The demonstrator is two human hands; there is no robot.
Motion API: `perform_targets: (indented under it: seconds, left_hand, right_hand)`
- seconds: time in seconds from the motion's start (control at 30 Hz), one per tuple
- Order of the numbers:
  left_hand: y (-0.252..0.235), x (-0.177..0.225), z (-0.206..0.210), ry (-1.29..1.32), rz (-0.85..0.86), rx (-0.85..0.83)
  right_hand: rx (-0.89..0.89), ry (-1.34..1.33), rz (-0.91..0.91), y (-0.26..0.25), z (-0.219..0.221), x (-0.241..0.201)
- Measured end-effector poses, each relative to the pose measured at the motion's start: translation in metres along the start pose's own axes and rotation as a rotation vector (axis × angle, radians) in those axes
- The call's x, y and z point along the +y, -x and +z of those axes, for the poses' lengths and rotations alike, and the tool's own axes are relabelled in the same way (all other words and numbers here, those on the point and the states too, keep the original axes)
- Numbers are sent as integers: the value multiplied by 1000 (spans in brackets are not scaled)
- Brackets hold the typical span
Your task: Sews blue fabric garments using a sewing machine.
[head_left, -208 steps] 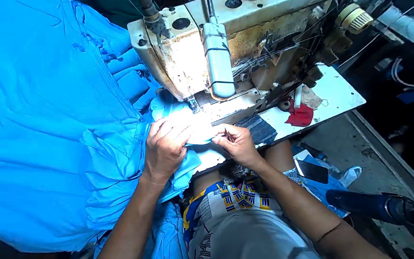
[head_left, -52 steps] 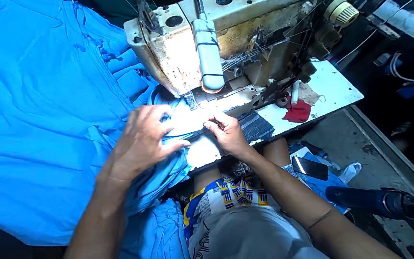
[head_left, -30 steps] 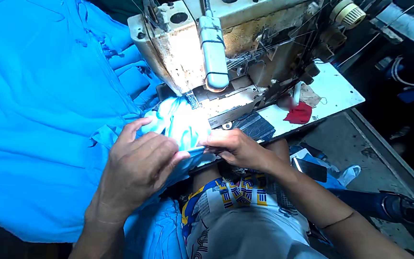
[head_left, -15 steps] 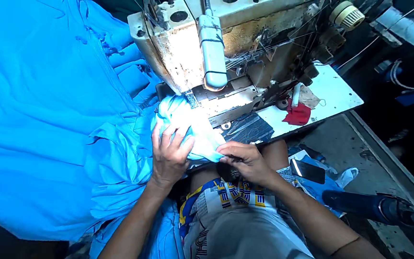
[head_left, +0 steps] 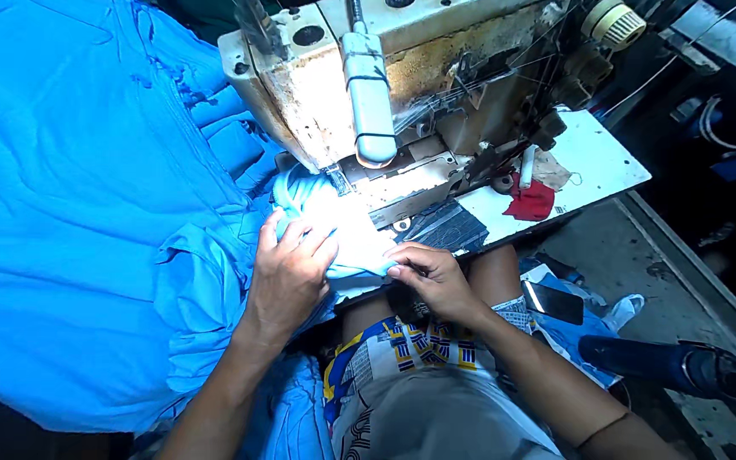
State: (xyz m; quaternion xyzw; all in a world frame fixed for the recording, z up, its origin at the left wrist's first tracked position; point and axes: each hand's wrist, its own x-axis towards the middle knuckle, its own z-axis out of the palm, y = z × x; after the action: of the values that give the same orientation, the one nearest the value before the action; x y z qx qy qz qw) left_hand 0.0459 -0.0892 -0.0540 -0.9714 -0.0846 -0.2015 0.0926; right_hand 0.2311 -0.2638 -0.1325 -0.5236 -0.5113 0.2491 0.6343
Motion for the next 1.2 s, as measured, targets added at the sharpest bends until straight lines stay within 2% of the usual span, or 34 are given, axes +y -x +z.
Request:
perform_targets:
  seconds: [0.43, 0.53, 0.63, 0.73, 0.8, 0.9, 0.97, 1.03, 1.13, 1.2]
  left_hand:
    - [-27, -57, 12, 53, 40, 83]
    - [-25, -61, -2, 157, 67, -13]
    - [-18, -72, -27, 74, -36, -177]
    - [-7, -88, -53, 53, -45, -218]
    - [-5, -81, -70, 137, 11, -156]
    - [-2, -47, -85, 344, 87, -62]
    - [4, -24, -79, 491, 82, 3]
    - [10, -5, -57, 558, 22, 68]
    - [10, 13, -17, 318, -24, 146]
    - [10, 11, 9, 97, -7, 101]
  right_hand:
    - [90, 26, -37, -61, 18, 4]
    - [82, 11, -34, -65, 17, 4]
    - [68, 34, -42, -66, 15, 6]
    - [37, 100, -52, -68, 13, 4]
    - [-23, 189, -107, -72, 8, 1]
    - [-206, 339, -206, -71, -2, -8]
    - [-292, 343, -272, -62, -5, -15]
    - [-296, 311, -313, -49, -5, -18]
    - [-244, 297, -267, -30, -6, -15]
    - [-198, 266, -231, -22, -6, -10]
